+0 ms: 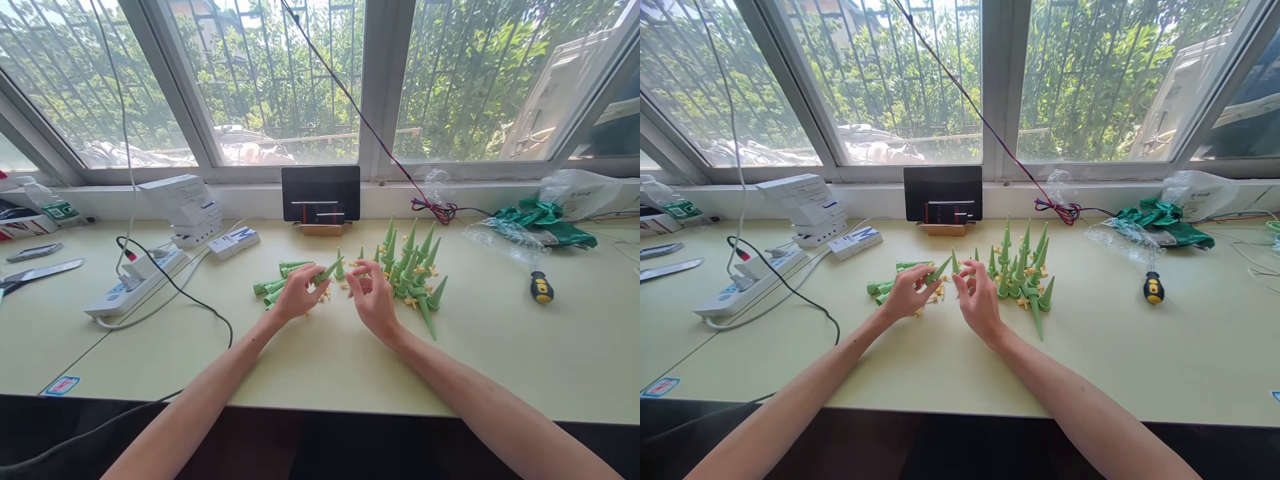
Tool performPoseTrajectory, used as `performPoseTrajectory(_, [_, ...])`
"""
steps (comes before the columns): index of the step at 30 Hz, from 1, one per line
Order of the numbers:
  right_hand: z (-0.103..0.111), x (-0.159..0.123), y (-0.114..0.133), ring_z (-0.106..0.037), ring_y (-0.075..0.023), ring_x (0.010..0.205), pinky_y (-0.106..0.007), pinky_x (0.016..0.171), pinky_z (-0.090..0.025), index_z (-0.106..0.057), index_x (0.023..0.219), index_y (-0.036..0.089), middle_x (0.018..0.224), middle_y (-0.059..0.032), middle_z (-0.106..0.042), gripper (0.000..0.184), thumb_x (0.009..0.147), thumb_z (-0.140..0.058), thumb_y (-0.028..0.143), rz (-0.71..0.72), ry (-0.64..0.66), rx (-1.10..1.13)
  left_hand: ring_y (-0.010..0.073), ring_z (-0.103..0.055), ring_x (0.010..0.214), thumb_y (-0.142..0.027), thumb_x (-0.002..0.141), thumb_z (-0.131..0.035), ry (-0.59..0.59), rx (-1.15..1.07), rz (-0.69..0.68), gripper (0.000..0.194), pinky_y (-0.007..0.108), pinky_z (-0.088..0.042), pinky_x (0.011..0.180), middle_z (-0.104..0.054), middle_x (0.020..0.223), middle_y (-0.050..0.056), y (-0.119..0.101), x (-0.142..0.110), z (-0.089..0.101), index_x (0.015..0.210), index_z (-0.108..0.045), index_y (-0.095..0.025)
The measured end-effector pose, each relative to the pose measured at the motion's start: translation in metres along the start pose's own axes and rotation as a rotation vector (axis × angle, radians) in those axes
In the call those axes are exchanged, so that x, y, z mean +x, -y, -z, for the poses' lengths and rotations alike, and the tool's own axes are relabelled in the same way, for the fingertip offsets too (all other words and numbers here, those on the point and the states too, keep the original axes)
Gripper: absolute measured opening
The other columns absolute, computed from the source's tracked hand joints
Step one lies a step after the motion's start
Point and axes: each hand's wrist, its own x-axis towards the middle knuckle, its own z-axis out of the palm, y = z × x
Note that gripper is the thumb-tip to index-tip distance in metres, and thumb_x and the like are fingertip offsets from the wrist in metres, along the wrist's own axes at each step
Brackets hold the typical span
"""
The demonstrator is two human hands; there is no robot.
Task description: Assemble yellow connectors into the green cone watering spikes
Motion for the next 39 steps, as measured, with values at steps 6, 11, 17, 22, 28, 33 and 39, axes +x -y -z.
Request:
performPoseTrajectory(6, [-0.007, -0.004, -0.006, -0.061, -0.0145, 0.066, -0.025, 0.057, -0.048, -0.057, 0.095, 0.02, 0.088, -0.0041, -0.065, 0.006, 0.092, -0.054, 0.025, 0.034, 0.164, -0.143, 0.0118, -0.047, 0.058, -0.028, 0.086, -0.062, -0.154, 0.014, 0.065, 0.011, 0.025, -0.041, 0.056, -0.063, 0.073, 0.002, -0.002, 0.004, 0.006, 0.085, -0.065, -0.017])
performPoseTrajectory(11, [-0.012, -0.005, -0.013, -0.06, -0.0157, 0.071, -0.025, 0.06, -0.046, -0.059, 0.085, 0.021, 0.087, -0.0032, -0.065, 0.008, 0.09, -0.055, 0.016, 0.046, 0.283, -0.174, 0.012, -0.048, 0.059, -0.028, 0.086, -0.062, -0.168, 0.01, 0.083, 0.011, 0.025, -0.041, 0.056, -0.064, 0.073, 0.001, -0.002, 0.004, 0.005, 0.084, -0.065, -0.018])
performPoseTrajectory(17, [-0.014, -0.003, -0.021, -0.057, -0.0152, 0.071, -0.025, 0.067, -0.043, -0.064, 0.078, 0.02, 0.079, -0.0013, -0.062, 0.015, 0.089, -0.057, 0.011, 0.073, 0.351, -0.252, 0.0114, -0.045, 0.058, -0.026, 0.086, -0.062, -0.153, -0.001, 0.054, 0.009, 0.024, -0.039, 0.055, -0.062, 0.071, 0.001, -0.004, 0.003, 0.002, 0.082, -0.065, -0.018])
performPoseTrajectory(22, [-0.016, -0.002, -0.029, -0.057, -0.0151, 0.072, -0.025, 0.068, -0.042, -0.067, 0.08, 0.021, 0.08, -0.0011, -0.063, 0.014, 0.089, -0.06, 0.013, 0.066, 0.38, -0.288, 0.011, -0.043, 0.056, -0.026, 0.085, -0.063, -0.152, 0.001, 0.054, 0.009, 0.024, -0.039, 0.055, -0.059, 0.069, 0.0, -0.002, 0.002, 0.001, 0.081, -0.064, -0.018])
performPoseTrajectory(28, [-0.015, 0.001, -0.027, -0.056, -0.0142, 0.07, -0.024, 0.067, -0.042, -0.069, 0.08, 0.02, 0.078, -0.0009, -0.062, 0.011, 0.089, -0.063, 0.017, 0.07, 0.352, -0.261, 0.0112, -0.044, 0.055, -0.029, 0.085, -0.063, -0.141, 0.018, 0.052, 0.011, 0.024, -0.039, 0.054, -0.06, 0.068, 0.0, 0.0, 0.001, -0.002, 0.083, -0.064, -0.018])
performPoseTrajectory(33, [-0.014, 0.003, -0.024, -0.055, -0.0135, 0.068, -0.024, 0.066, -0.042, -0.07, 0.077, 0.019, 0.076, -0.0007, -0.061, 0.011, 0.088, -0.066, 0.016, 0.077, 0.317, -0.226, 0.0112, -0.045, 0.056, -0.03, 0.085, -0.063, -0.134, 0.018, 0.065, 0.012, 0.023, -0.039, 0.053, -0.061, 0.069, 0.0, 0.001, 0.001, -0.003, 0.083, -0.064, -0.018])
performPoseTrajectory(39, [-0.016, 0.002, -0.027, -0.053, -0.0118, 0.064, -0.025, 0.066, -0.043, -0.071, 0.082, 0.018, 0.078, -0.0008, -0.058, 0.009, 0.089, -0.067, 0.022, 0.041, 0.348, -0.243, 0.0113, -0.046, 0.057, -0.03, 0.085, -0.063, -0.126, 0.004, 0.09, 0.012, 0.024, -0.04, 0.053, -0.062, 0.07, 0.0, 0.0, 0.0, -0.003, 0.084, -0.065, -0.018])
